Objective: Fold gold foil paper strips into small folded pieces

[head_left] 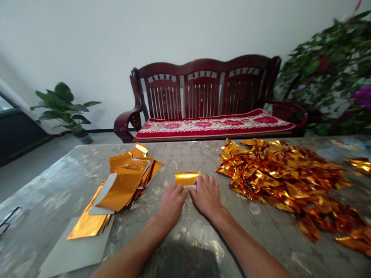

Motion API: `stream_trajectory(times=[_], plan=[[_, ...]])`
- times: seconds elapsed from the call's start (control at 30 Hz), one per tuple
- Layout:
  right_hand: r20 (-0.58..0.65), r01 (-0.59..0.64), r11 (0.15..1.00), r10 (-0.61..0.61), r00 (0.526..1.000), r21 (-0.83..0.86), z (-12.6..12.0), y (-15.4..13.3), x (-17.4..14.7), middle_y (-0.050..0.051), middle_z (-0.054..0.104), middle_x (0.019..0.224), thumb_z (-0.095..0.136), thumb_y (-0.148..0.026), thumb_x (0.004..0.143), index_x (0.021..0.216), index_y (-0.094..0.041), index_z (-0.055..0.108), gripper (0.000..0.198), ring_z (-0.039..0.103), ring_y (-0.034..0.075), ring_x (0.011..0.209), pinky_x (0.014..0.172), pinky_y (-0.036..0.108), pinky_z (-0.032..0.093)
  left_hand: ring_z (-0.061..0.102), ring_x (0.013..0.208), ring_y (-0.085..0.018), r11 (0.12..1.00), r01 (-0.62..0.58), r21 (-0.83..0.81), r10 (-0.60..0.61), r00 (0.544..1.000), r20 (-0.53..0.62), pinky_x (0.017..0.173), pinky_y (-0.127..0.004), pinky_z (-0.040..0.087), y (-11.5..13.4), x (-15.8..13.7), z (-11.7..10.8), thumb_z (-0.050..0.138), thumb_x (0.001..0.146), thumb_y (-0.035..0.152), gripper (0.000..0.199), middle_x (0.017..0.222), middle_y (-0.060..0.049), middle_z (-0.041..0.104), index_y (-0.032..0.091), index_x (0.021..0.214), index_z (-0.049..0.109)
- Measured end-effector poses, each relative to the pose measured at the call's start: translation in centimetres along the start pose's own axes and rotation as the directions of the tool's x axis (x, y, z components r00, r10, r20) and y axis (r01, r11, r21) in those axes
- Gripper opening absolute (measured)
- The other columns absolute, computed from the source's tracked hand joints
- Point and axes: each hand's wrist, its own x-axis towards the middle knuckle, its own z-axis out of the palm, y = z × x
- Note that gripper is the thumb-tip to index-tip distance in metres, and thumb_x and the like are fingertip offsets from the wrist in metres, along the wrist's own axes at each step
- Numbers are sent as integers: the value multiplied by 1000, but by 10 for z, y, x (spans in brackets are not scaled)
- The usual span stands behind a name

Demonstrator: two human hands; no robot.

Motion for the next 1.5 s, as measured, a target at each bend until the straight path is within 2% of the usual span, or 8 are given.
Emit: stream_trajectory(times=[0.23,0.57,0.7,0.87,1.07,1.13,1.23,1.5], plan=[[-20,-12,1000,13,1000,24,4,6,0,11,61,102,62,-36,87,95,-21,60,18,49,28,98,83,40,34,58,101,-26,997,54,55,-57,997,49,89,-38,46,11,-9,-2,51,91,14,24,108,-9,65,18,112,63],[24,-12,1000,12,1000,-1,3,20,2,10,60,103,53,-27,93,97,-21,61,11,48,27,97,81,38,31,59,113,-28,993,79,92,-85,994,61,96,-41,44,4,-20,0,50,89,7,38,130,-15,61,13,125,59],[-2,18,1000,-18,1000,3,3,24,2,8,61,101,58,-27,91,97,-22,61,9,48,27,98,80,37,32,61,110,-27,994,61,86,-63,998,11,97,-44,43,0,-24,-1,51,88,6,36,128,-14,63,15,121,61],[-23,184,980,-182,983,81,0,28,-2,5,62,101,52,-17,93,96,-24,63,14,49,23,99,81,33,33,62,105,-26,995,86,45,-84,995,-45,97,-44,42,-2,-22,-6,50,89,7,30,119,-10,67,19,112,65],[-34,250,966,-249,968,58,-4,26,-4,5,62,96,55,-17,90,89,-22,64,10,51,21,94,80,32,34,61,96,-23,967,245,-70,-251,964,-86,86,-36,43,-13,-10,-10,47,96,27,19,96,-6,67,22,94,66],[-36,258,964,-256,966,58,-4,24,-4,4,62,95,57,-20,90,86,-22,63,8,51,22,94,79,33,34,60,97,-22,944,306,-119,-319,942,-102,87,-34,44,-18,-5,-7,53,94,30,15,98,-6,65,21,99,64],[-30,258,963,-256,966,77,-4,23,-4,4,62,95,60,-23,88,85,-22,62,4,51,21,93,79,33,34,59,101,-23,918,359,-171,-379,920,-103,88,-34,44,-23,0,-3,59,90,32,24,104,-7,63,20,111,62],[-60,257,957,-251,966,139,0,25,-3,3,62,97,62,-24,87,92,-22,62,5,51,21,94,80,32,35,58,103,-22,896,311,-318,-360,927,-108,92,-35,45,-29,-1,2,63,86,29,25,107,-6,61,21,110,61]])
